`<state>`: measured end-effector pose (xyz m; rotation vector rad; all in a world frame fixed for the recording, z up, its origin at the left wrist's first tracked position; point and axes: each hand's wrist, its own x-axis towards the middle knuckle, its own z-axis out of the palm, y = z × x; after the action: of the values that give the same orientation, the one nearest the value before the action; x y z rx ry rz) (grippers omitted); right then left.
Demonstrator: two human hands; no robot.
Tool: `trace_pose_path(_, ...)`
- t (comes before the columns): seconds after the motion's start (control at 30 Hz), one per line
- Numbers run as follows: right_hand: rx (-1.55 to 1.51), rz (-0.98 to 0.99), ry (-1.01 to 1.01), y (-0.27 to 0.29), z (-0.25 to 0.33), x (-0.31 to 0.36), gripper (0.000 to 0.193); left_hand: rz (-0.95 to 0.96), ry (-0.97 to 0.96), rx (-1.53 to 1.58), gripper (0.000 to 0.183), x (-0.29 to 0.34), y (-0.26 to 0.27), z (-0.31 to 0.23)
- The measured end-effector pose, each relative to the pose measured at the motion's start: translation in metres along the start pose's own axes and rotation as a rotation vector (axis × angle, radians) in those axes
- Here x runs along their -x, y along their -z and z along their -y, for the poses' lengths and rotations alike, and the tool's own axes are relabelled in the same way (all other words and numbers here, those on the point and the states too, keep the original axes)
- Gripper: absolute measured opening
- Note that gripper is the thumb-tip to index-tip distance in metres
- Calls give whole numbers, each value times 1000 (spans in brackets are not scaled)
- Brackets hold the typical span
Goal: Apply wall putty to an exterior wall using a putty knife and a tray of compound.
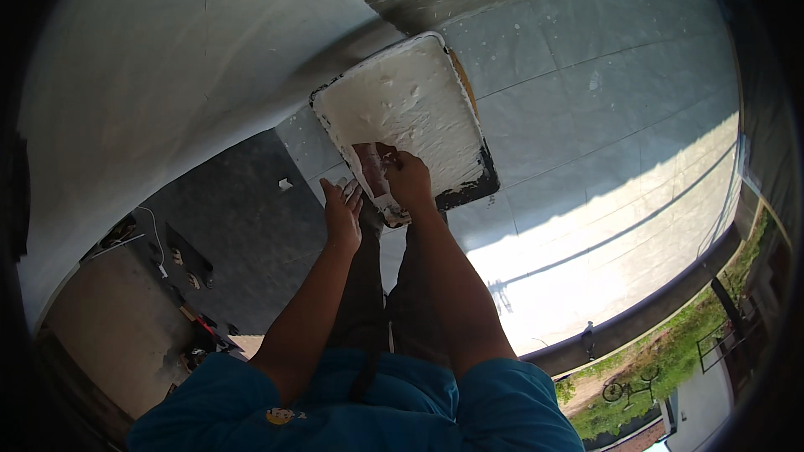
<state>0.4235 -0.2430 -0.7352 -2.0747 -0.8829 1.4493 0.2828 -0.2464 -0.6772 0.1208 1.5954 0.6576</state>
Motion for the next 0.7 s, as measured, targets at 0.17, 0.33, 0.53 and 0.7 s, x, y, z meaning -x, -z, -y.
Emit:
trace_pose_path(0.17,-286,56,-83,24,-12,4,28,11,27,-7,96,-2,5,-3)
trace_pose_path(0.33,-512,63,-72,56,8,20,27,13,14,8,97,-4,7,-3)
trace_pose_path(0.53,-608,65,90,66,-13,26,18,-21,18,7,96,-7,6,3)
trace_pose_path(0.7,-604,-35,61,66,-24,33,17,-27,0,1,95,-7,12,8)
